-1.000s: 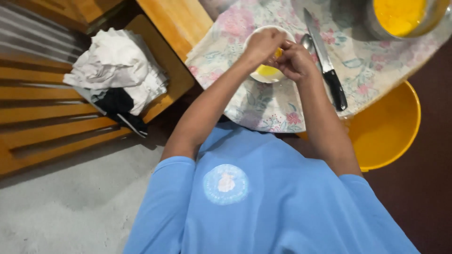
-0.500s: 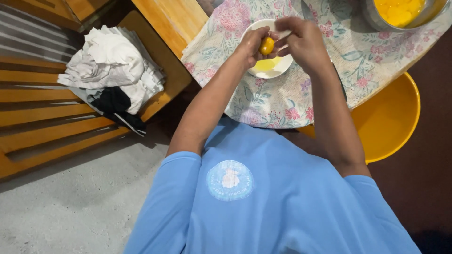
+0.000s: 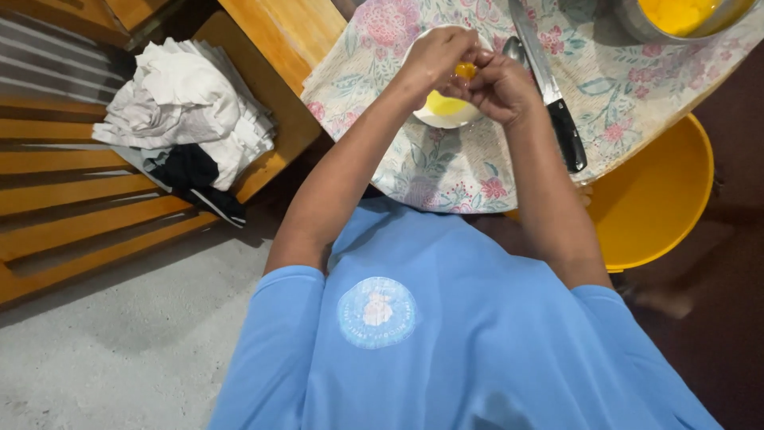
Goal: Cracking eggs and separating the yolks from the whites into different containers.
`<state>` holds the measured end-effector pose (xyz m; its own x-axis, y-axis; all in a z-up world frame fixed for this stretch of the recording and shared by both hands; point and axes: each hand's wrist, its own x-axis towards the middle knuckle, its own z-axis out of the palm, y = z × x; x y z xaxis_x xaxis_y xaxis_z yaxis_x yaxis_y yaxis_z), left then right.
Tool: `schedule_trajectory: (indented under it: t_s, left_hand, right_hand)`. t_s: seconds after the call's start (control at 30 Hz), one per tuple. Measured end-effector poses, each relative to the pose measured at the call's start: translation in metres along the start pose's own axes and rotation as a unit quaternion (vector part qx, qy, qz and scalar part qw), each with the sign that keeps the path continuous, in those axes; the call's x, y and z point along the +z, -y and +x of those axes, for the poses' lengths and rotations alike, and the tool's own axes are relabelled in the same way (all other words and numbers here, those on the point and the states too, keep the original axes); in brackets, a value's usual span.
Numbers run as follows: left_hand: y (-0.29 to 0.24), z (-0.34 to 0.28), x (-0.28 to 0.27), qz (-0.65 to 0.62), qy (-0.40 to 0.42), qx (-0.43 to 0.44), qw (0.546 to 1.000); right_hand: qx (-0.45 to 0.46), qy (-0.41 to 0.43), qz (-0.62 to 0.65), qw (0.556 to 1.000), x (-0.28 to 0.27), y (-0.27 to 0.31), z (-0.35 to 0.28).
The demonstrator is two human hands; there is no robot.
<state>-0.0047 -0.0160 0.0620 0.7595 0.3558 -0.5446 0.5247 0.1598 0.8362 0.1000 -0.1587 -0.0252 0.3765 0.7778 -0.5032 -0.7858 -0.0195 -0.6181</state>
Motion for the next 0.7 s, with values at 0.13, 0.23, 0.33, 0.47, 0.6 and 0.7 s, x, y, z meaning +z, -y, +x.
schedule_trajectory:
  t_s: [0.13,0.23,0.33,0.47,0.6,0.7]
  left_hand:
    - [-0.001,0.001,-0.012,-0.075,-0.025,0.083,0.993]
    - [0.027,0.015,-0.025,-0.094,-0.063,0.102,0.988]
    - [0.057,0.025,-0.029,-0.116,-0.069,0.048,0.99]
    - [0.072,0.036,-0.025,-0.101,-0.067,0.046,0.992]
    - [0.07,0.049,-0.024,-0.026,-0.075,0.052,0.996]
    - [0.054,0.033,-0.025,0.024,-0.059,0.006,0.998]
  right_hand:
    - [-0.031,-0.001,-0.026,0.999,0.009,0.024,-0.014]
    - [-0.022,-0.001,-0.042,0.999,0.009,0.034,-0.027]
    - [-0.003,-0.044,-0.018,0.999,-0.001,0.022,-0.03]
    - [0.011,-0.045,-0.03,0.998,-0.03,0.01,-0.019]
    - [-0.007,-0.002,0.017,1.0,-0.043,0.013,-0.012]
    - [-0.001,-0.011,0.026,1.0,-0.027,0.029,-0.026]
